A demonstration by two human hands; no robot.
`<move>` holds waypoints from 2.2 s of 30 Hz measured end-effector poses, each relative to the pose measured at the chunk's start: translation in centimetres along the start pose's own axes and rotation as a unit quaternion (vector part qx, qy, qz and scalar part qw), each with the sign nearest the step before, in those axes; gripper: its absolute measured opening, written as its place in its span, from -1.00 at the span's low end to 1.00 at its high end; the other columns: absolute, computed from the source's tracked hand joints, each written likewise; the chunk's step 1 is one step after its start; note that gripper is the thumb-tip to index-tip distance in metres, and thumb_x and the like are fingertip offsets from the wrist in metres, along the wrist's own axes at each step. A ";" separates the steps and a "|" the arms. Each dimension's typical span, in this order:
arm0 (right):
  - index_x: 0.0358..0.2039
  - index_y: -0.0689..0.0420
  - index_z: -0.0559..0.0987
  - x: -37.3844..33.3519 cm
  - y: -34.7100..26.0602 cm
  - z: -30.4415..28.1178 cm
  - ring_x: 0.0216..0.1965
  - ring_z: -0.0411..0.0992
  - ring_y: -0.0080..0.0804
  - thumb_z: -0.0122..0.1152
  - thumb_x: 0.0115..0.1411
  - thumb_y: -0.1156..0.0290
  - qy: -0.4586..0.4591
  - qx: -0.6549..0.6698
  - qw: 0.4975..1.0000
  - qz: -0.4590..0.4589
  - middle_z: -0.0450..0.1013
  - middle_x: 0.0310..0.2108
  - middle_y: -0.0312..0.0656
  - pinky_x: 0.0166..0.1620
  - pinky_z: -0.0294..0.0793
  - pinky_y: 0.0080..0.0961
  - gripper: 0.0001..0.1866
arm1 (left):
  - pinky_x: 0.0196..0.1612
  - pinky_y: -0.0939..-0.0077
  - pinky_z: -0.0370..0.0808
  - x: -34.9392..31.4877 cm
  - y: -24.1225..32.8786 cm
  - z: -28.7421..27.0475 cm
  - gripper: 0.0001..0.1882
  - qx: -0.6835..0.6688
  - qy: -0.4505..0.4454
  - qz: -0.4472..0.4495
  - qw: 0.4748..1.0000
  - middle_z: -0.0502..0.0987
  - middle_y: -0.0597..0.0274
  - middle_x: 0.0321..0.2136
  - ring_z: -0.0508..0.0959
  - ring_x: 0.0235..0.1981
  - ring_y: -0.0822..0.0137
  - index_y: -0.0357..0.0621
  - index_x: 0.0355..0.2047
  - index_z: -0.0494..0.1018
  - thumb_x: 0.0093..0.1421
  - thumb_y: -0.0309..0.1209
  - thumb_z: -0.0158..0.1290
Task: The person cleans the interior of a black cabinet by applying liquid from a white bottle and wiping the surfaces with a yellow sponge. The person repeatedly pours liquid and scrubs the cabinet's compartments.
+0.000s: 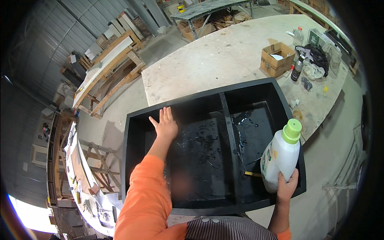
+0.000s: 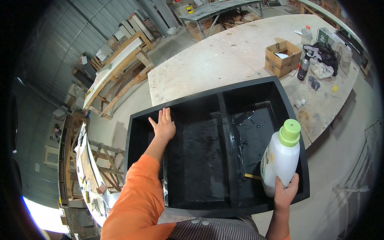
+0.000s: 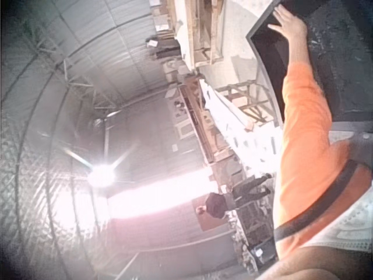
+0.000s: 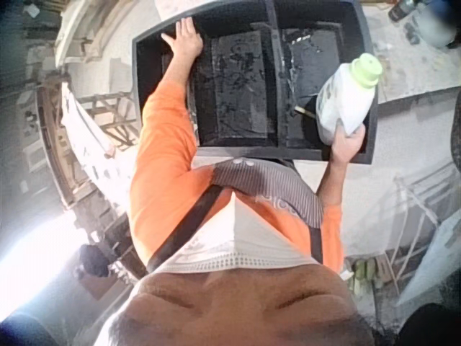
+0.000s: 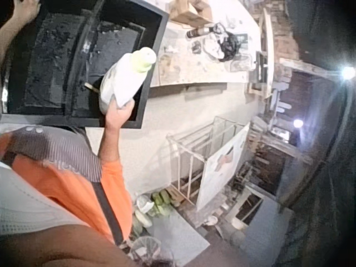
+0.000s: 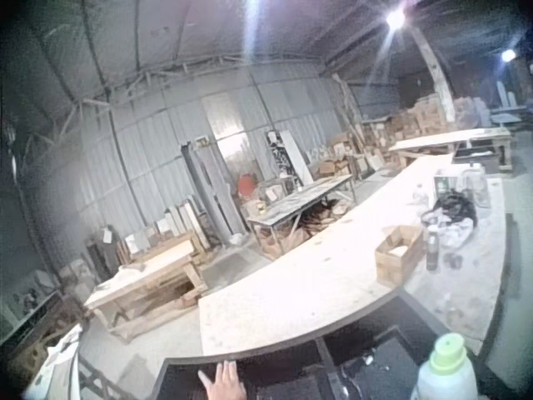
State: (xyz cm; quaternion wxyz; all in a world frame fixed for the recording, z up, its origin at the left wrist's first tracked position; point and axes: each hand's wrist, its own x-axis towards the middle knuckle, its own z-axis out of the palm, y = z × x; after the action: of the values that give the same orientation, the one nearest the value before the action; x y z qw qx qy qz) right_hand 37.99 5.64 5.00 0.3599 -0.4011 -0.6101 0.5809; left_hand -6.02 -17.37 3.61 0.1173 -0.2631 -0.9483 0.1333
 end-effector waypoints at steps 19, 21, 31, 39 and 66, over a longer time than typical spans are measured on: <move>-0.07 0.27 0.41 0.0 -0.1 0.1 -0.06 0.39 -0.41 0.18 0.13 0.60 0.001 -0.009 1.000 0.011 0.44 -0.14 -0.14 0.12 0.32 -0.41 -0.67 | 0.24 -0.67 -0.19 -10.8 1.1 -2.1 -0.11 0.037 -0.017 0.019 0.999 0.07 -0.01 0.41 0.09 0.43 0.18 -0.32 0.40 -0.02 0.19 -0.15 0.09; -0.07 0.28 0.40 0.1 -0.2 0.1 -0.06 0.39 -0.40 0.18 0.13 0.60 0.001 -0.017 1.000 0.015 0.43 -0.14 -0.13 0.12 0.32 -0.40 -0.67 | 0.23 -0.67 -0.17 -13.3 1.0 -2.2 -0.10 0.021 -0.060 0.009 0.998 0.11 -0.06 0.39 0.13 0.42 0.12 -0.34 0.39 -0.02 0.17 -0.17 0.12; -0.08 0.28 0.40 0.2 -0.3 0.3 -0.07 0.41 -0.37 0.20 0.12 0.58 -0.004 -0.074 0.997 0.010 0.44 -0.15 -0.11 0.10 0.34 -0.38 -0.66 | 0.30 -0.41 -0.03 3.5 0.6 -1.0 -0.45 -0.169 -0.153 -0.190 0.955 0.58 -0.07 -0.02 0.52 0.11 0.00 -0.27 0.04 0.36 0.31 -0.02 0.01; -0.01 0.30 0.37 0.5 0.4 0.0 -0.05 0.42 -0.35 0.20 0.11 0.61 -0.022 -0.059 0.998 0.018 0.44 -0.10 -0.09 0.13 0.33 -0.36 -0.59 | 0.28 -0.51 -0.08 -15.3 0.0 -4.1 -0.24 -0.057 -0.138 -0.034 0.988 0.56 -0.15 -0.23 0.56 -0.02 -0.13 -0.49 -0.08 0.36 0.12 0.10 0.17; -0.09 0.29 0.40 0.4 -0.6 0.3 -0.11 0.42 -0.34 0.23 0.10 0.53 -0.016 -0.163 0.986 0.009 0.46 -0.17 -0.08 0.07 0.36 -0.37 -0.64 | 0.21 -0.25 0.20 3.8 0.1 -0.2 -0.41 -0.110 -0.122 -0.093 0.982 0.65 -0.12 -0.27 0.67 -0.21 -0.09 -0.32 -0.05 0.35 0.33 0.06 -0.07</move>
State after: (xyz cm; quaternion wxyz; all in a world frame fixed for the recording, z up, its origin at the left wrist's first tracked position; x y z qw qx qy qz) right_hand 37.49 5.83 5.54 0.2745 -0.4505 -0.6986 0.4833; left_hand -9.11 -15.28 4.35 -0.0168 -0.1670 -0.9847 0.0478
